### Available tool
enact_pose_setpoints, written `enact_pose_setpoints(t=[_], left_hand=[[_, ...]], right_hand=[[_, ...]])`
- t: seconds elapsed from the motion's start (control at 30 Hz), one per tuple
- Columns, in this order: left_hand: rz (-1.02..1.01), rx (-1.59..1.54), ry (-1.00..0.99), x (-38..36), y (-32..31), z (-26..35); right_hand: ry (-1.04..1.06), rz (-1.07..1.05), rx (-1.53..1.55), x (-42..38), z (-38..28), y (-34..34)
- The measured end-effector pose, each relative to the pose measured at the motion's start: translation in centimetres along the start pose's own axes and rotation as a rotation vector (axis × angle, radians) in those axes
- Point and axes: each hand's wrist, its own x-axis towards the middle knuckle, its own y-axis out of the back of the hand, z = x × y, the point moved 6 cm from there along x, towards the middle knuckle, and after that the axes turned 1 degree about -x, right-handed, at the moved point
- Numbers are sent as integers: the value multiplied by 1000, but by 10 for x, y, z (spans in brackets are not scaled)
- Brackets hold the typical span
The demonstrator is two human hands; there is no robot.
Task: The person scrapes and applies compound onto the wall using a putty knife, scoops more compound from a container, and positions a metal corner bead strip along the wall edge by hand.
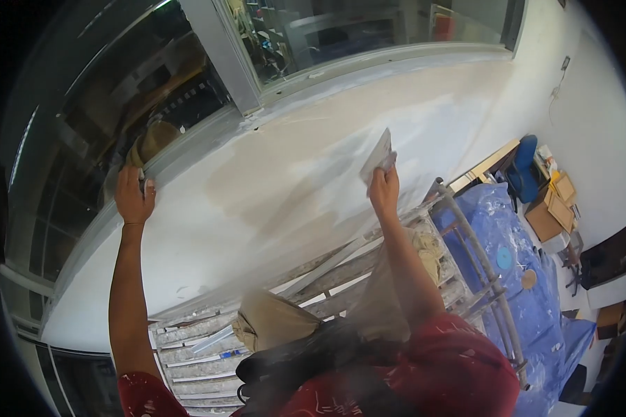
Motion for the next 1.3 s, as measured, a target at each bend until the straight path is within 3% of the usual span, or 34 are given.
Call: enact_pose_setpoints(t=[0.07, 0.17, 0.3, 0.5, 0.57, 0.6, 0.63, 0.7, 0.8, 0.87, 0.93, 1.03, 1.07, 1.1, 1.17, 1.2, 1.3], left_hand=[[-14, 12, 8, -1, 0, 0], [-14, 27, 7, 0, 1, -1], [15, 30, -17, 0, 2, 0], [21, 33, -6, -2, 2, 0], [22, 42, -12, -3, 1, -2], [27, 42, -17, -3, 0, -2], [32, 41, -24, -4, -1, -2], [15, 36, -4, -6, -2, -5], [7, 19, -13, -5, -2, -2], [40, 28, -36, -2, 2, -1], [88, 48, -65, -3, 3, 3], [25, 42, -25, -2, 1, 1], [44, 46, -37, 0, 2, 1], [59, 51, -47, -1, 3, 3], [56, 57, -44, -5, 2, 2], [43, 58, -31, -4, 1, 0], [4, 70, -2, -5, -2, -4]], right_hand=[[95, 98, -276, 22, -16, 6], [261, 237, -394, 45, -42, 1], [411, 238, -452, 69, -36, -29], [746, 73, -551, -36, -73, -140], [688, -50, -593, -79, -60, -171], [775, -76, -608, -102, -56, -186], [661, -162, -641, -121, -47, -199], [652, -353, -593, -160, -56, -203], [634, -516, -416, -185, -53, -175], [483, -541, -292, -173, -74, -134], [516, -367, -396, -138, -41, -90], [-209, -220, 138, -83, 6, -37], [-49, -92, 132, -67, -3, -26], [-241, -249, 252, -64, -17, -20], [-410, -221, 436, -43, 16, -5], [-428, -136, 569, -42, 18, -5], [-499, -200, 691, -50, 19, -10]])
